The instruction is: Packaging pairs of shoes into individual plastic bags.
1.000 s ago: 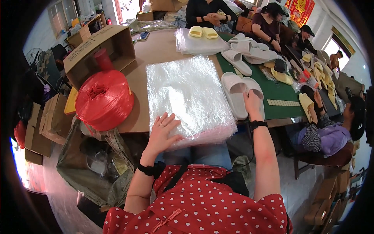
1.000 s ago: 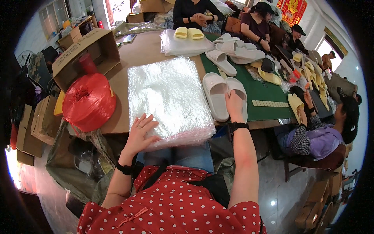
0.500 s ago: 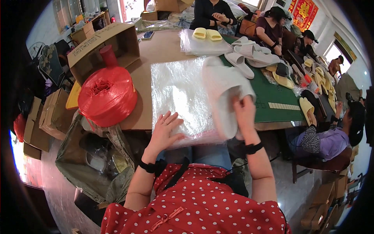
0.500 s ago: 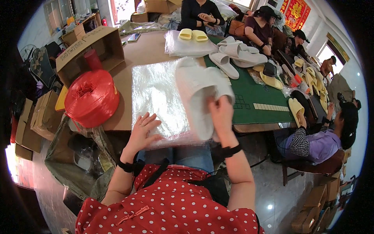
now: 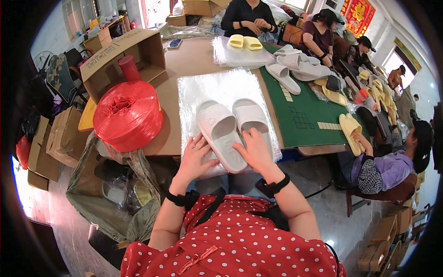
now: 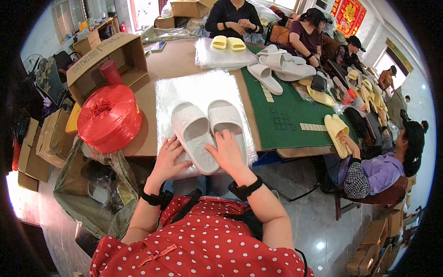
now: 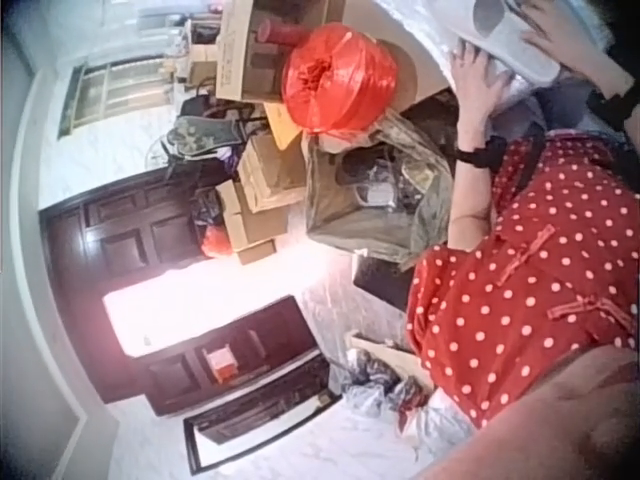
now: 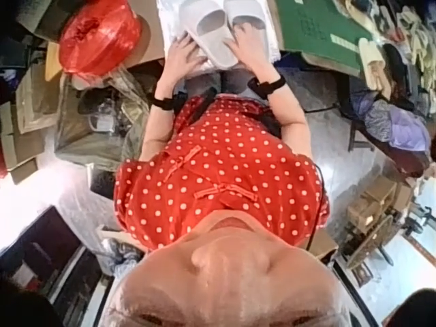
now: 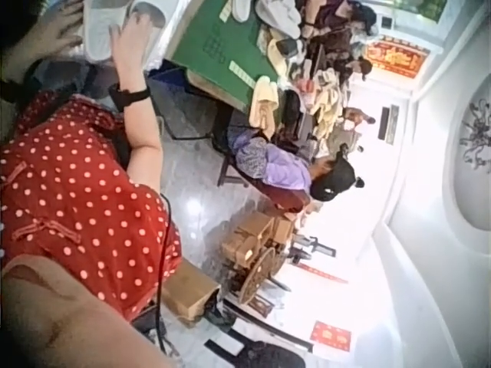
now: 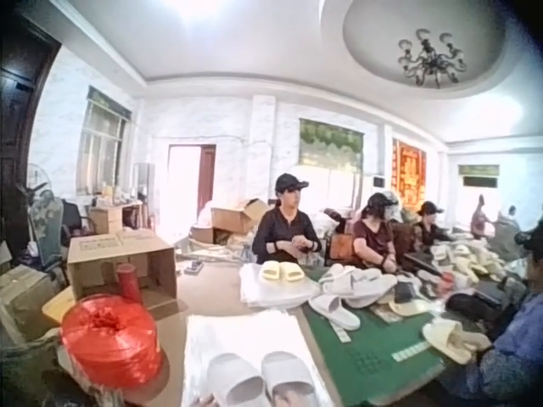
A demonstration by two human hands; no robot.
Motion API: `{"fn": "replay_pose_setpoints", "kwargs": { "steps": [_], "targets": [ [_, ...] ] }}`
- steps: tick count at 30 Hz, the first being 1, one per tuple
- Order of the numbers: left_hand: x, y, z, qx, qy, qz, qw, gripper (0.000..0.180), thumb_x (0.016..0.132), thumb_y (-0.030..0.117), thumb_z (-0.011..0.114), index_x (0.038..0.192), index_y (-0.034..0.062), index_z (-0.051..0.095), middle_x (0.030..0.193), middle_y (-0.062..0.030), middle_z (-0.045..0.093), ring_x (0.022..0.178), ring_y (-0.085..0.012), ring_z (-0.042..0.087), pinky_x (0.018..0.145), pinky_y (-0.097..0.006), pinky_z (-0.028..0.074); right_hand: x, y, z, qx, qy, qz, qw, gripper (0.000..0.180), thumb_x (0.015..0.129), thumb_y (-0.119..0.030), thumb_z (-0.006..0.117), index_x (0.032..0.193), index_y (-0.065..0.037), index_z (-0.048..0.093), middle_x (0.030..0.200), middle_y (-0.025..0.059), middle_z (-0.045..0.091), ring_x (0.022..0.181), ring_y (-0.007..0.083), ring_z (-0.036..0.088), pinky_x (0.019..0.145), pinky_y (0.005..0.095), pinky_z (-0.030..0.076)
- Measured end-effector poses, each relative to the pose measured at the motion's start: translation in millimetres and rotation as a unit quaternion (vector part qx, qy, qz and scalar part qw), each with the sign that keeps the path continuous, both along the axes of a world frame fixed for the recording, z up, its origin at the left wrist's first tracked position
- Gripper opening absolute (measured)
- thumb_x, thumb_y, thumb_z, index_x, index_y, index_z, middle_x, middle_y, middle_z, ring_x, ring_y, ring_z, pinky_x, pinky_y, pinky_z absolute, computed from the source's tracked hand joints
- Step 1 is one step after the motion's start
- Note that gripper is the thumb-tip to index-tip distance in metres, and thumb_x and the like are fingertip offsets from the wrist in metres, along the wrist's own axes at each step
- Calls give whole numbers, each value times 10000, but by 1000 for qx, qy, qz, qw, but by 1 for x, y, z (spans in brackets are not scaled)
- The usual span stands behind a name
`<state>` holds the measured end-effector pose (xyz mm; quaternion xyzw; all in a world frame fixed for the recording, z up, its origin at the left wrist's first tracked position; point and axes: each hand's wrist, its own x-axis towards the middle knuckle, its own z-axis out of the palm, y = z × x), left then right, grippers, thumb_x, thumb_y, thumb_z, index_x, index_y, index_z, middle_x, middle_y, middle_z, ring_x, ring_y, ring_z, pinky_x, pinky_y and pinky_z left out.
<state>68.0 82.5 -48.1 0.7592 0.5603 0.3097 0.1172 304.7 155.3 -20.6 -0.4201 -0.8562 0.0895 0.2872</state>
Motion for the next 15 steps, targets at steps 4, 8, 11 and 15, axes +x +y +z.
{"fn": "replay_pose_setpoints", "kwargs": {
  "steps": [4,8,11,15],
  "targets": [
    [0,3,1,3,17,-8,1000,608,783,369,777,1321,122,638,1498,-118,490,1441,-378,356,1204,-579,193,-16,34,-6,-51,-40,-12,998,481,916,-354,680,1091,90,617,1063,278,590,1002,444,588,869,489,494],
    [-1,1,1,1,42,-13,999,625,774,380,782,1325,126,635,1494,-115,493,1436,-371,364,1208,-564,202,-33,47,-3,-54,-72,-61,994,474,934,-426,636,927,46,674,899,273,670,847,447,664,788,508,540],
    [1,-3,5,-1,57,-1,998,642,765,395,792,1330,137,631,1491,-123,499,1437,-368,369,1213,-532,222,-25,58,-7,-59,-54,-102,992,465,932,-427,630,857,29,680,815,260,679,782,442,678,748,519,550],
    [2,-6,9,-4,60,9,998,653,759,415,798,1328,143,632,1490,-145,503,1434,-377,379,1209,-503,254,10,78,-23,11,24,-156,987,456,928,-385,633,776,44,660,797,277,668,762,451,666,706,526,534]
  ]
}}
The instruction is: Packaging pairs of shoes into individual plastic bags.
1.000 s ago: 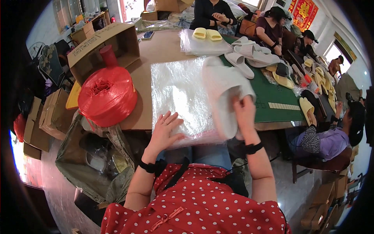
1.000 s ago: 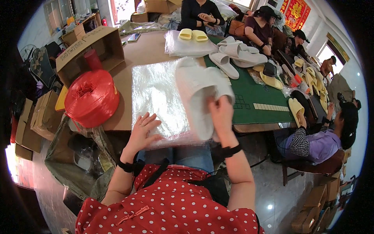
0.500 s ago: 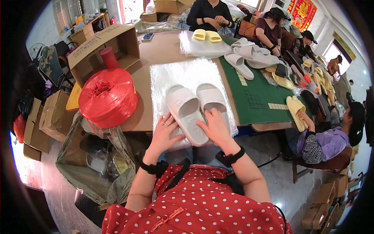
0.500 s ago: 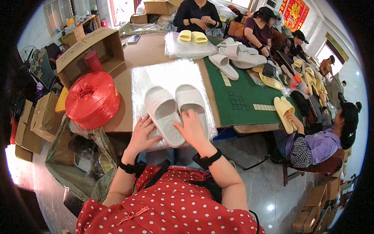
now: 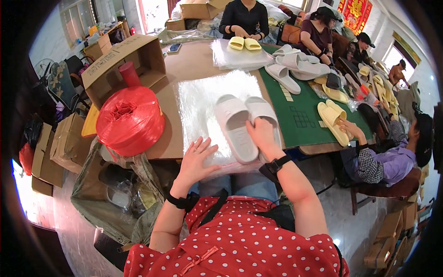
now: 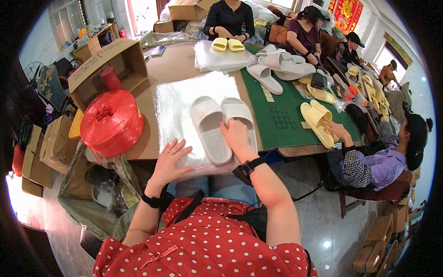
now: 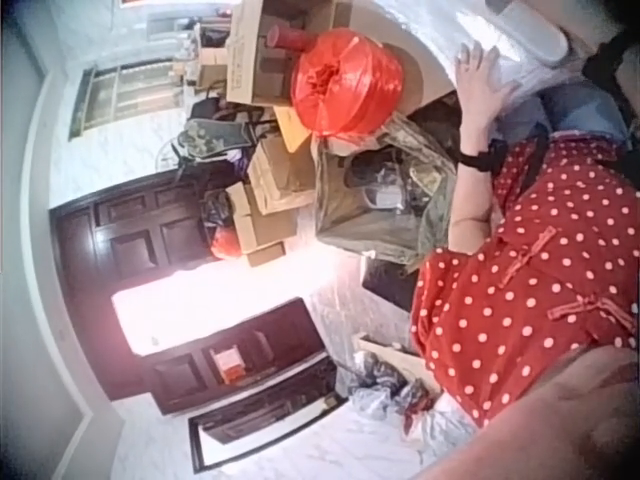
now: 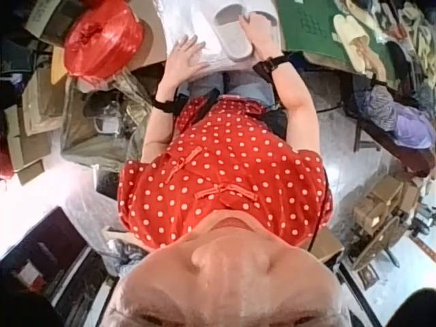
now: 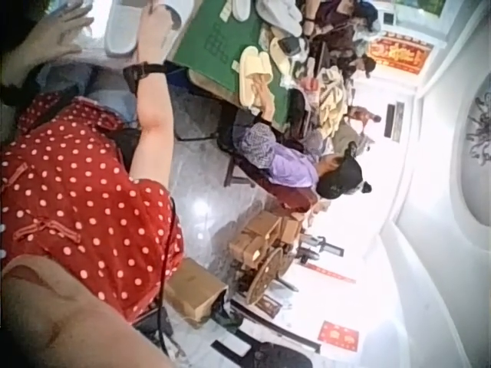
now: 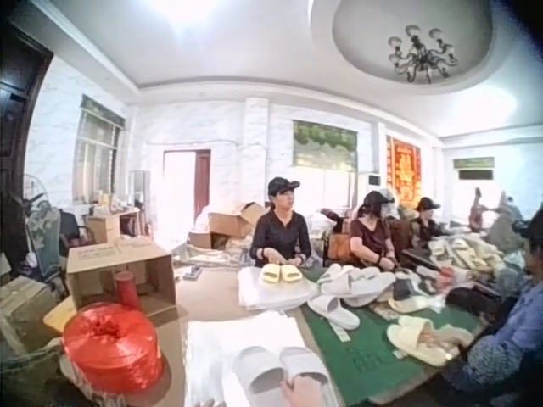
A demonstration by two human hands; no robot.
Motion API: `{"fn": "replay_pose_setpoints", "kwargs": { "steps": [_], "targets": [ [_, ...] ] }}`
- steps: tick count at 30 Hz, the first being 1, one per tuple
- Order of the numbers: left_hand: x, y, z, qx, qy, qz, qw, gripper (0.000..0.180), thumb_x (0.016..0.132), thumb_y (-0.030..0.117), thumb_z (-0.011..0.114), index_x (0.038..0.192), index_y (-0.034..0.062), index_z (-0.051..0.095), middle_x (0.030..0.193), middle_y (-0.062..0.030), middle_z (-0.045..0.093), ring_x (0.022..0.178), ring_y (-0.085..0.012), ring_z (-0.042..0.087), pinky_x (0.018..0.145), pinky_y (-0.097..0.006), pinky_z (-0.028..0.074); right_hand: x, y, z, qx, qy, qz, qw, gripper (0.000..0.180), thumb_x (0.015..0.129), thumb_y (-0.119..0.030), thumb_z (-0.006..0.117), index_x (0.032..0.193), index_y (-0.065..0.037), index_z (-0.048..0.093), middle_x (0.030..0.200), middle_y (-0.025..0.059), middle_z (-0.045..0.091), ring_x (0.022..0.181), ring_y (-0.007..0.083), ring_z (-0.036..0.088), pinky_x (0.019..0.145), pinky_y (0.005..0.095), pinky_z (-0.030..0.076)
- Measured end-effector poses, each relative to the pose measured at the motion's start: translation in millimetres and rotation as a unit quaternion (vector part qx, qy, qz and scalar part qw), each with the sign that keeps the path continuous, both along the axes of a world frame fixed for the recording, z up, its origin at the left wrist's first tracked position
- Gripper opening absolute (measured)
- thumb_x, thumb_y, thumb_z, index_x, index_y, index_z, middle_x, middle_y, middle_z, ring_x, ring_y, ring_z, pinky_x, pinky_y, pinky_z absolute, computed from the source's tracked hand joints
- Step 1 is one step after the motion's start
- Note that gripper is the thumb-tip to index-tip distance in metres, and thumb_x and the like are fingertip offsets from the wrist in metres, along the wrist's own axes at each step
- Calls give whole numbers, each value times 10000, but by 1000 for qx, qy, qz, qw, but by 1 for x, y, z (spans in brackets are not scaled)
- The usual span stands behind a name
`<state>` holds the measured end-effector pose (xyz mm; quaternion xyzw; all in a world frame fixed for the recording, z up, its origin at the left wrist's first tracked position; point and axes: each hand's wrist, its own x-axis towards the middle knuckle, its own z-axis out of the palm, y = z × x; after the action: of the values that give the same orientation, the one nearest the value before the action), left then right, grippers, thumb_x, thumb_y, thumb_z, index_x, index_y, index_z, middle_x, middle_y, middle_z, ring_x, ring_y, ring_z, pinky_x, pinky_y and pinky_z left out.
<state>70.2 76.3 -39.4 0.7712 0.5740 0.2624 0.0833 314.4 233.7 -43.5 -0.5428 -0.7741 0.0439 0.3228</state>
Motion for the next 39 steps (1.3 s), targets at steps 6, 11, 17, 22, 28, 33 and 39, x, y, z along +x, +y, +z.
{"fn": "replay_pose_setpoints", "kwargs": {
  "steps": [6,11,17,22,28,33,39],
  "targets": [
    [-2,2,5,-17,3,5,1000,603,790,406,765,1316,142,635,1485,-171,504,1421,-401,394,1197,-503,273,62,-14,3,11,238,-27,971,463,934,-346,669,724,65,642,697,275,616,603,368,593,595,467,451],
    [7,8,22,-14,24,16,999,417,890,297,656,1250,87,645,1388,-196,569,1356,-431,454,1137,-510,353,115,-58,4,-54,467,-63,880,340,979,-253,678,876,70,659,788,-10,625,748,63,510,620,256,401],
    [20,24,28,26,-117,63,991,251,966,213,577,1132,76,707,1095,-141,712,1091,-382,627,962,-478,465,128,-103,12,-5,519,-14,855,249,1032,-170,562,1123,41,659,948,4,670,808,58,576,682,216,442],
    [31,28,30,77,-144,129,978,204,945,205,617,1019,61,742,1011,-119,736,999,-330,663,876,-408,509,119,-130,26,-21,494,16,869,193,998,-73,588,1099,79,652,1015,33,706,914,87,623,790,235,478],
    [30,37,33,62,-224,129,964,213,956,222,619,1018,70,754,1096,-120,725,983,-331,671,868,-396,523,69,-163,60,-51,259,164,951,231,846,-123,746,1025,19,708,918,139,722,790,203,698,696,323,532],
    [16,48,41,10,-269,106,957,260,969,239,606,1127,78,736,1178,-133,703,1069,-307,671,916,-342,517,54,-169,59,-41,127,156,979,241,877,-214,719,971,8,705,886,221,690,703,396,670,632,455,524],
    [19,42,53,-1,-190,4,982,302,994,184,556,1246,77,684,1353,-150,625,1279,-341,556,1092,-422,409,51,-159,38,-68,70,109,989,235,898,-215,682,920,19,670,891,253,656,733,444,641,638,514,503]
  ]
}}
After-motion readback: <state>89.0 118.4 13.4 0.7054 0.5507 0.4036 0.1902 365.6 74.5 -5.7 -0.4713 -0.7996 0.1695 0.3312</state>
